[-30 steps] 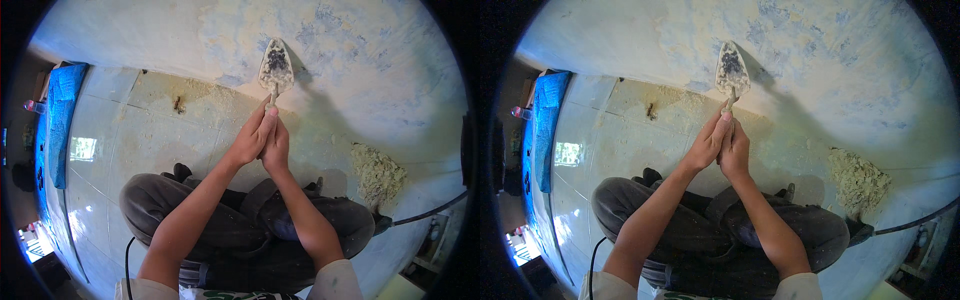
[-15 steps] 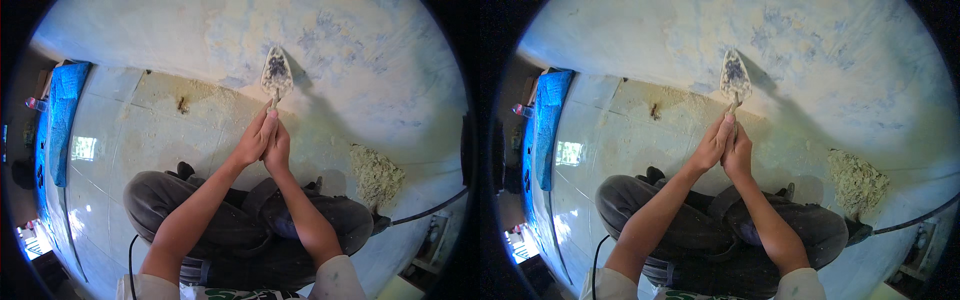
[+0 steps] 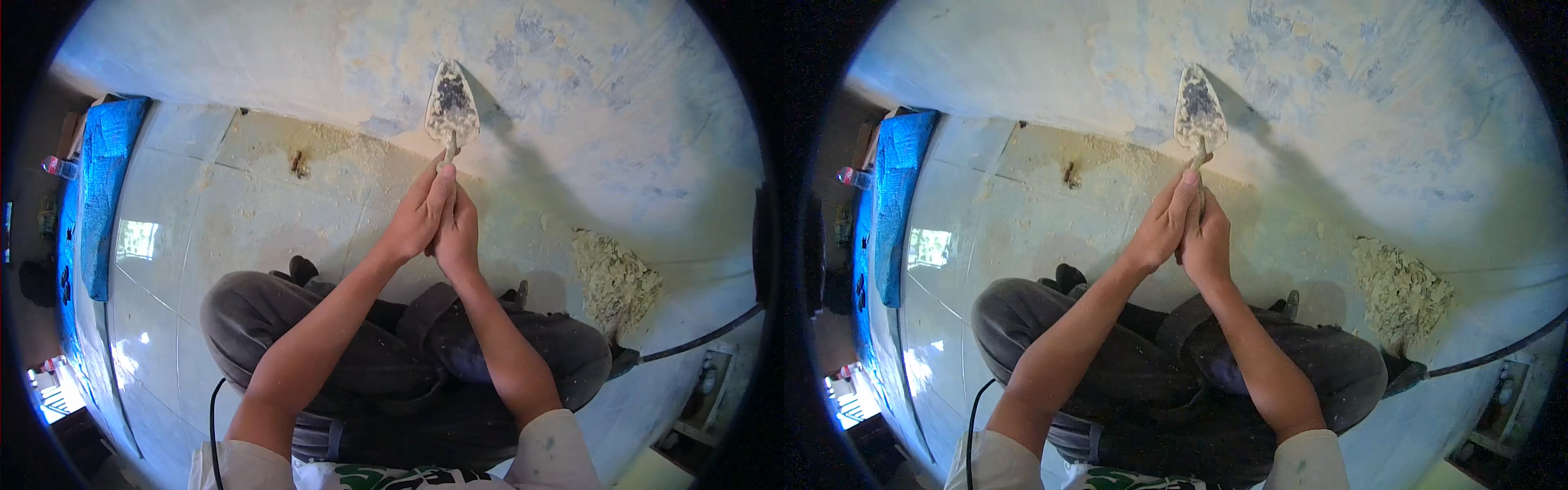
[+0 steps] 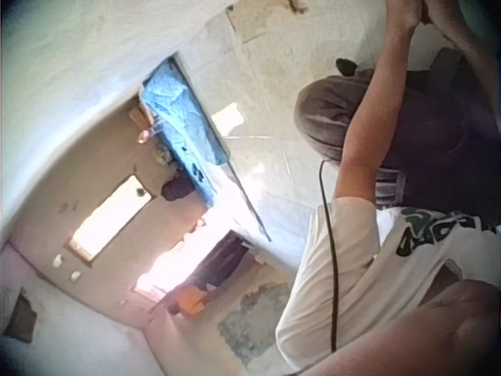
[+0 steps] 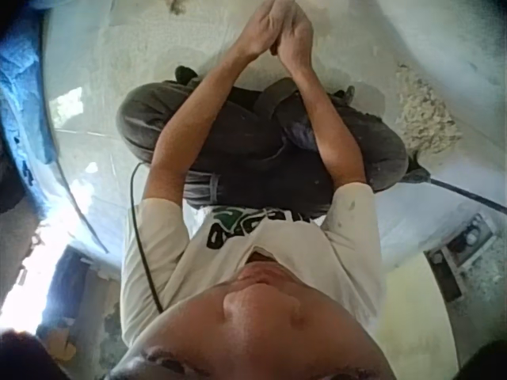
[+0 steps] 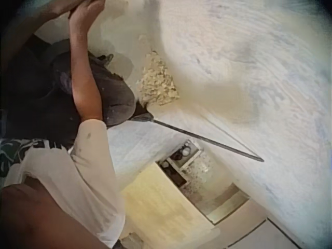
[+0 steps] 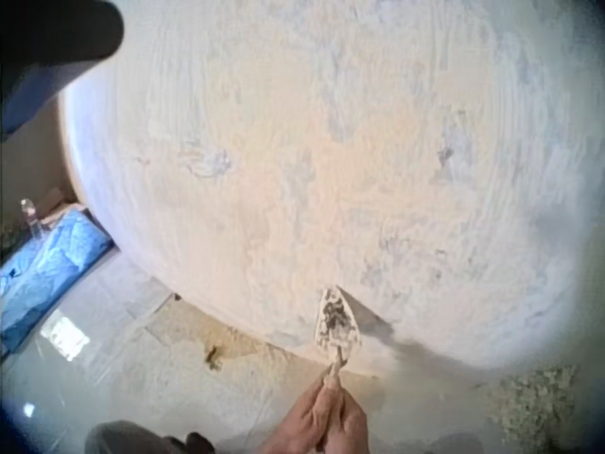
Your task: Applying and scraping plaster or putty on a wall using a trowel.
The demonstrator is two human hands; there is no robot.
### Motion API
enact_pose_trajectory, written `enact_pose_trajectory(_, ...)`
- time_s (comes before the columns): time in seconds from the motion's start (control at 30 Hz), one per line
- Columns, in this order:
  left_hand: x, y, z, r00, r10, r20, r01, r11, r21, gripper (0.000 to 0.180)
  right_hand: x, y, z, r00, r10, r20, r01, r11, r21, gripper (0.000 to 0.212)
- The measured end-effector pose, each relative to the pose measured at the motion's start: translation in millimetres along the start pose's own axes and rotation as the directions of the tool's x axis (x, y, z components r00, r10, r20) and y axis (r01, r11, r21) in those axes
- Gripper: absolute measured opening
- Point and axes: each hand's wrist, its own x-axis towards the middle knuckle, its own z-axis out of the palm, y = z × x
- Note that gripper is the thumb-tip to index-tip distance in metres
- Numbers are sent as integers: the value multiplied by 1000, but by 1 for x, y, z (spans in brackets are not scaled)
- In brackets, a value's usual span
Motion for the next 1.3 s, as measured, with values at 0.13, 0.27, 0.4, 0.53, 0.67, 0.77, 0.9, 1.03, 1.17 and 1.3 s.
enact_pose_trajectory(0.13, 2, 2, -1, 996, -84, -22, 85, 995, 53, 63, 4, 3, -5, 996, -90, 28, 91, 995, -42, 42)
enact_pose_trajectory(0.27, 3, -1, -1, 997, 44, -56, -42, 999, 25, 61, 7, 4, 3, 998, -57, 3, 57, 994, -91, 40)
enact_pose_trajectory(0.4, 5, -8, -1, 1000, 24, -5, -23, 996, 86, 55, 9, 13, 25, 851, -447, -275, 403, 893, -201, 36)
enact_pose_trajectory(0.53, 4, -16, 3, 990, -128, -54, 126, 991, -41, 60, 13, 31, 14, 871, -466, -155, 441, 881, -173, 42)
enact_pose_trajectory(0.67, -1, -26, 7, 969, -243, -51, 231, 957, -173, 64, 17, 46, -11, 939, -311, -144, 282, 940, -193, 41)
enact_pose_trajectory(0.77, -3, -35, 10, 957, -291, -10, 280, 930, -237, 66, 19, 48, -14, 966, -220, -135, 175, 943, -282, 39)
enact_pose_trajectory(0.9, -3, -40, 9, 950, -306, 61, 311, 925, -219, 65, 20, 44, -9, 934, -345, -97, 308, 910, -277, 37)
enact_pose_trajectory(1.03, -3, -36, 5, 973, -202, 109, 216, 967, -133, 59, 20, 39, -11, 923, -367, -118, 321, 901, -292, 38)
enact_pose_trajectory(1.17, -3, -31, 3, 945, -282, 165, 298, 951, -79, 56, 20, 33, -12, 959, -274, -78, 240, 925, -295, 38)
enact_pose_trajectory(1.3, 0, -31, 5, 994, -96, 54, 96, 995, -3, 55, 19, 25, -9, 949, -298, -104, 271, 939, -213, 41)
